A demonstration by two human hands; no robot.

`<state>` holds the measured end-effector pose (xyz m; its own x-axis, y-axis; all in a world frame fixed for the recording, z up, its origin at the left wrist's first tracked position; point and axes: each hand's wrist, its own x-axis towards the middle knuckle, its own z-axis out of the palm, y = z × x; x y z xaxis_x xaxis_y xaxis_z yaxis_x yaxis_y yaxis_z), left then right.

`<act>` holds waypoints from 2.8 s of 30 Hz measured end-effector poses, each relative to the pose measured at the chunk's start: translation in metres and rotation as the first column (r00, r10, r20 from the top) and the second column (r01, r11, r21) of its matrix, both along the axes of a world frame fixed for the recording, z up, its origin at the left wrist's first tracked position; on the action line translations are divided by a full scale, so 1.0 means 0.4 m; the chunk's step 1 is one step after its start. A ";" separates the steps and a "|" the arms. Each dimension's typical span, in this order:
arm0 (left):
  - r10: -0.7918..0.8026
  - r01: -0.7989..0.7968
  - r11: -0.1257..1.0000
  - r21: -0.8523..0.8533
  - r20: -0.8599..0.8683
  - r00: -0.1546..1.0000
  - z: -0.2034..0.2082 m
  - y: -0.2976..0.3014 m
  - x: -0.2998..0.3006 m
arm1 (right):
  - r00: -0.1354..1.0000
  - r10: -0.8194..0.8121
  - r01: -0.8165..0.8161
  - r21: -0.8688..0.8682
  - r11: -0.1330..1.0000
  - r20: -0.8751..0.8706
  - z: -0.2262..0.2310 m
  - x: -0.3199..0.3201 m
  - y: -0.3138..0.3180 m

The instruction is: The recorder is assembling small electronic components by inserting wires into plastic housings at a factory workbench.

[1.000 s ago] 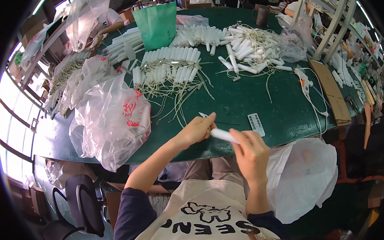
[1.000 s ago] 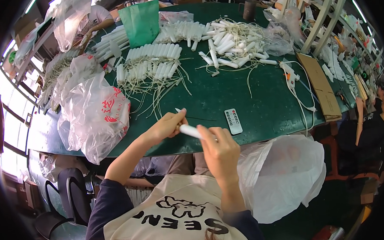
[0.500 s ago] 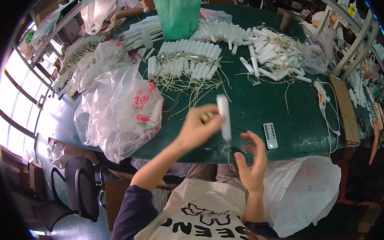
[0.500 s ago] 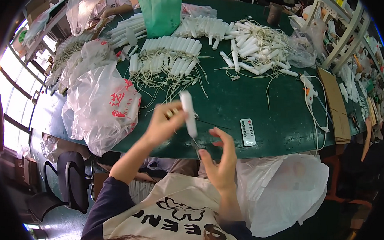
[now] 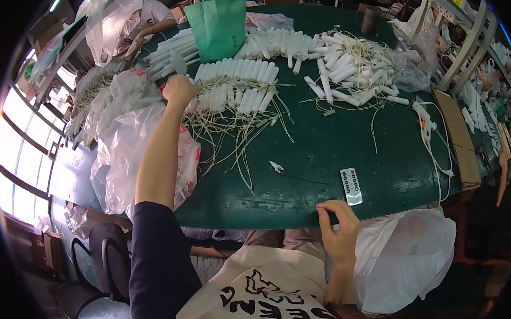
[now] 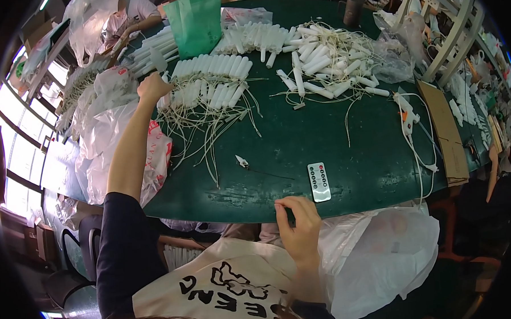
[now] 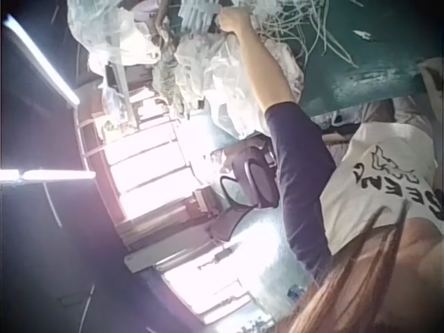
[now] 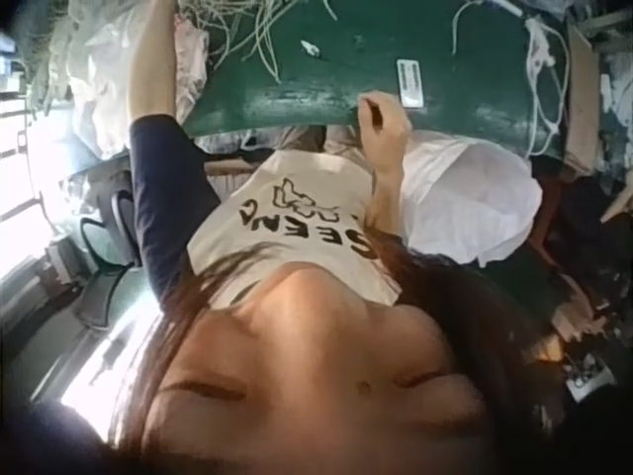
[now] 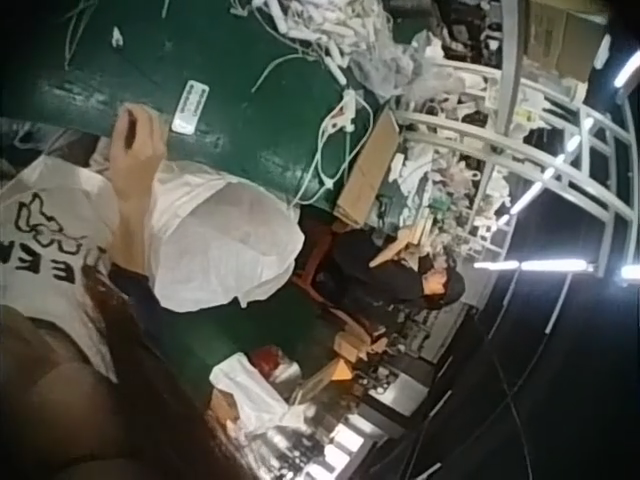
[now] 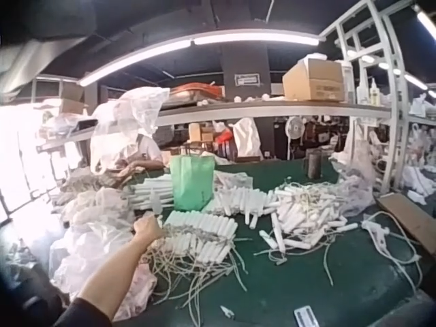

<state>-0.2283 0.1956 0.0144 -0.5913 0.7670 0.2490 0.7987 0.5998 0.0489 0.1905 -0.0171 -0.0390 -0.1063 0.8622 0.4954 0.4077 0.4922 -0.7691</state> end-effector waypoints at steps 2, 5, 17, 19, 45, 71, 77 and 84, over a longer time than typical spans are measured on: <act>0.013 -0.013 1.000 -0.013 0.006 1.000 -0.013 0.006 -0.005 | 0.999 0.023 -0.023 -0.006 1.000 0.032 -0.004 0.005 0.005; 0.025 -0.024 0.997 -0.070 0.020 0.999 -0.032 0.011 -0.031 | 0.997 0.058 -0.057 -0.011 0.998 0.051 0.000 0.002 0.009; -0.228 0.254 0.950 0.184 -0.154 0.961 0.092 0.013 0.165 | 0.981 0.186 -0.184 -0.042 0.982 0.050 -0.025 -0.008 0.009; -0.511 0.547 0.798 0.255 -0.194 0.837 0.071 0.033 0.283 | 0.988 0.149 -0.147 -0.034 0.988 0.037 -0.040 -0.007 0.019; -0.957 0.913 0.289 -0.287 -0.121 0.265 -0.113 0.179 0.581 | 0.985 0.074 -0.071 0.023 0.997 -0.155 -0.100 -0.006 0.034; -0.930 0.891 0.018 0.453 0.336 -0.152 0.259 -0.447 0.646 | 0.991 -0.130 0.132 0.457 0.880 -0.037 0.133 0.073 -0.004; -0.834 0.807 -0.099 0.582 0.395 -0.386 0.223 -0.467 0.652 | 0.975 0.116 -0.058 0.289 0.956 -0.190 0.120 0.054 -0.042; -0.739 0.640 0.199 0.742 0.543 -0.399 0.211 -0.493 0.627 | 0.785 0.448 -0.435 0.134 0.890 -0.428 0.158 0.074 -0.144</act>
